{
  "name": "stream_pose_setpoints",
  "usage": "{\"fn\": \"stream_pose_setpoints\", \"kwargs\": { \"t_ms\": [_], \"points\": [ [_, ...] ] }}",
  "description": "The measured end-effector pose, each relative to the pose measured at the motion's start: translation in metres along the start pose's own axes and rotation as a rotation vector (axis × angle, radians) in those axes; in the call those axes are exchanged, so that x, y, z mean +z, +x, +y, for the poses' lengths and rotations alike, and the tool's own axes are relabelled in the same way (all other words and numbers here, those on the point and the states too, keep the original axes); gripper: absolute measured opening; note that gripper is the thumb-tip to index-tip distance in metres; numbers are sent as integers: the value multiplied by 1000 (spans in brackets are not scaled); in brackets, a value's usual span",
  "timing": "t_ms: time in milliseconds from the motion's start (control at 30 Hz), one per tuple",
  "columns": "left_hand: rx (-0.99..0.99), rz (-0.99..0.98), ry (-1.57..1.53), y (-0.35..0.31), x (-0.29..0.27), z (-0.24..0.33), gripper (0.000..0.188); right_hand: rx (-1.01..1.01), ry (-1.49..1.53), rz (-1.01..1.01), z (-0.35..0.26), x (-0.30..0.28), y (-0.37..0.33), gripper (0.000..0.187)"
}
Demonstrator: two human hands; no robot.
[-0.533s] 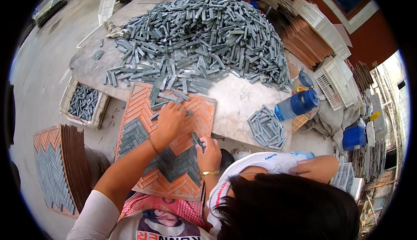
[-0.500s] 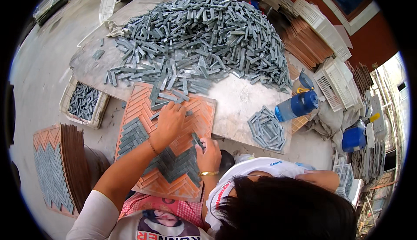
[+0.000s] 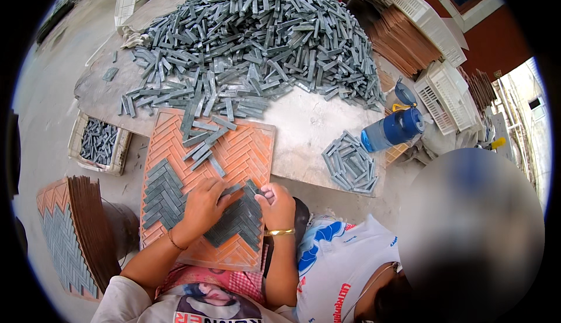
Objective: The person places small gray rectangular tiles by hand onto a larger orange tile board, arranging them in a herringbone pattern. The person continues filling the board until the pattern is complete, then lifts the finished board and places it on a stack of similar boards.
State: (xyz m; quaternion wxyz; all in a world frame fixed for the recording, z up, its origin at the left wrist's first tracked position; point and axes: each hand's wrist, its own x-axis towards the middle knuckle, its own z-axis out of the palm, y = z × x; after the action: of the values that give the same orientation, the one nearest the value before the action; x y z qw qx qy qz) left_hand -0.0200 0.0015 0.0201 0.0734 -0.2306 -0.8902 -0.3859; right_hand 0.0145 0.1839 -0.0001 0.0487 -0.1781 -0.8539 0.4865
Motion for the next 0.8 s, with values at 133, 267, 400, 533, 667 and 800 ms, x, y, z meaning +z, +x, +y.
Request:
{"fn": "stream_pose_setpoints", "kwargs": {
  "t_ms": [133,267,400,533,667,800],
  "points": [
    [11,-1,44,-4,8,4,23,-128,-110,-36,-13,-5,12,18],
    [9,43,81,-5,8,7,23,-199,-127,60,-7,9,10,16],
    [25,51,75,-6,6,7,23,-298,36,202,4,13,8,27],
    [20,25,123,-13,0,9,21,-229,111,225,6,-5,-10,24],
    [6,14,110,-15,2,13,24,-204,144,213,11,-17,-25,17],
    [16,16,89,-16,7,11,22,-199,134,196,8,-23,-30,14]
  ]
}}
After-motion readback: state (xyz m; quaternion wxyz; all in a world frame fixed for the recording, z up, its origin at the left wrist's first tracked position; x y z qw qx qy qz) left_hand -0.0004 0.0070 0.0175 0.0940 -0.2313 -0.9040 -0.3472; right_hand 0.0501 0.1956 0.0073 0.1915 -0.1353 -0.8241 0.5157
